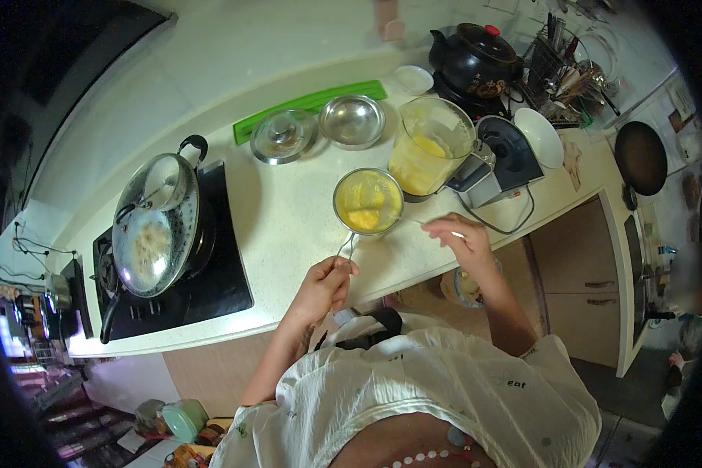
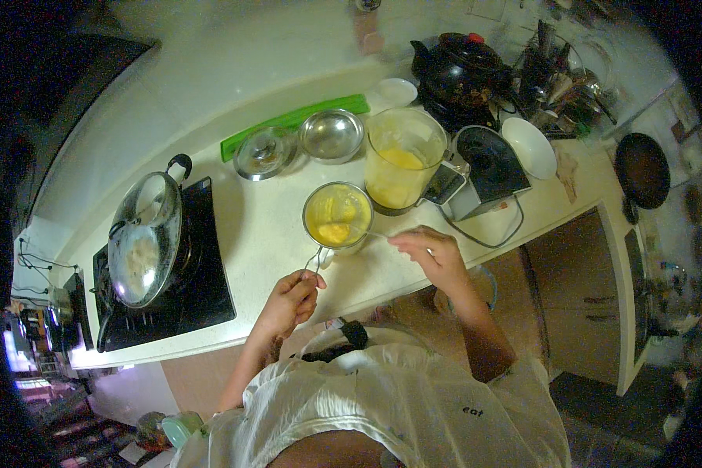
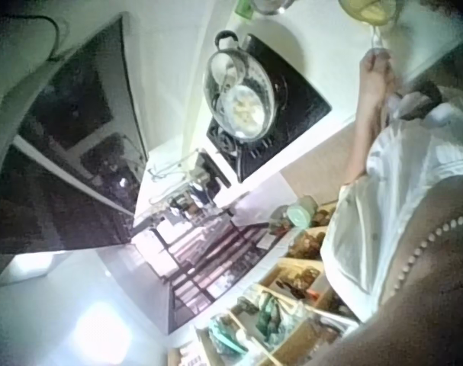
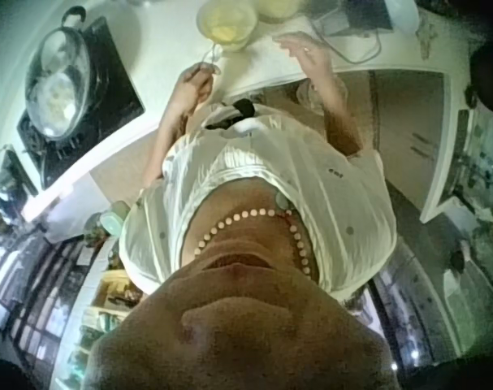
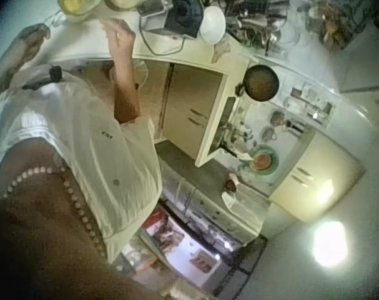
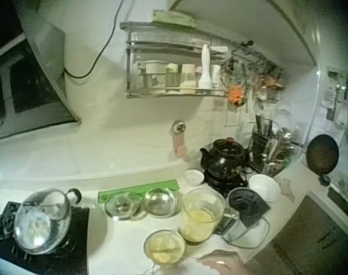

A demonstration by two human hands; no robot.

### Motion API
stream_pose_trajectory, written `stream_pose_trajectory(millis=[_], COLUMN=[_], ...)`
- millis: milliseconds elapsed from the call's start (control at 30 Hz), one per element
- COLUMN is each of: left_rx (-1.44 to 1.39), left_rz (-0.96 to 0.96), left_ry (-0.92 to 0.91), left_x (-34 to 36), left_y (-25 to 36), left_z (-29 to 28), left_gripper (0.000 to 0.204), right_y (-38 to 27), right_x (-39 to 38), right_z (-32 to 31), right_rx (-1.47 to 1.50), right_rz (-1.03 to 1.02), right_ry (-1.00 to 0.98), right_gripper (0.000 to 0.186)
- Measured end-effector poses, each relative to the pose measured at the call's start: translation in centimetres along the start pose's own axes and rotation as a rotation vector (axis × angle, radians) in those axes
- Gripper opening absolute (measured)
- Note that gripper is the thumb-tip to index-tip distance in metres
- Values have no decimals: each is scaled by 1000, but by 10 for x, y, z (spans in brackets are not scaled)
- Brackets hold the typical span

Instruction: The person pours a yellow liquid from a blender into a small metal pot and stirs it with a spoon. The person continues to stir the mixture in the pot for the remainder of the clip.

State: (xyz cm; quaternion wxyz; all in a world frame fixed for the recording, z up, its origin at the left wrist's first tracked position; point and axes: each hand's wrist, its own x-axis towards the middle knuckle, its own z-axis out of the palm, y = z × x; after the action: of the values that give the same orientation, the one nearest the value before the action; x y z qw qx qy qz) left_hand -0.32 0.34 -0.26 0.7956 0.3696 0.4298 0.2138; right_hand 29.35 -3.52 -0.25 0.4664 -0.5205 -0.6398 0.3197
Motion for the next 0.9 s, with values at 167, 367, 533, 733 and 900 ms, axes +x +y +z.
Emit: stream_pose_trajectory(millis=[167, 367, 533, 733, 900], left_rx=[0, -26, -24, -23, -27], left_rz=[-16, -4, 18, 22, 36], left_ry=[-4, 11, -13, -35, -55], left_x=[-1, -3, -2, -1, 0], left_y=[4, 4, -2, 0, -5], left_z=[5, 6, 5, 5, 2], left_gripper=[20, 18, 19, 20, 21], right_y=[-10, -26, -44, -19, -55], right_x=[6, -2, -10, 12, -2], right_z=[-15, -1, 12, 16, -4], right_rx=[-160, -432, -381, -354, -364], right_rz=[-147, -224, -318, -272, -346], right_ry=[80, 89, 138, 116, -15], right_gripper=[21, 21, 21, 21, 22])
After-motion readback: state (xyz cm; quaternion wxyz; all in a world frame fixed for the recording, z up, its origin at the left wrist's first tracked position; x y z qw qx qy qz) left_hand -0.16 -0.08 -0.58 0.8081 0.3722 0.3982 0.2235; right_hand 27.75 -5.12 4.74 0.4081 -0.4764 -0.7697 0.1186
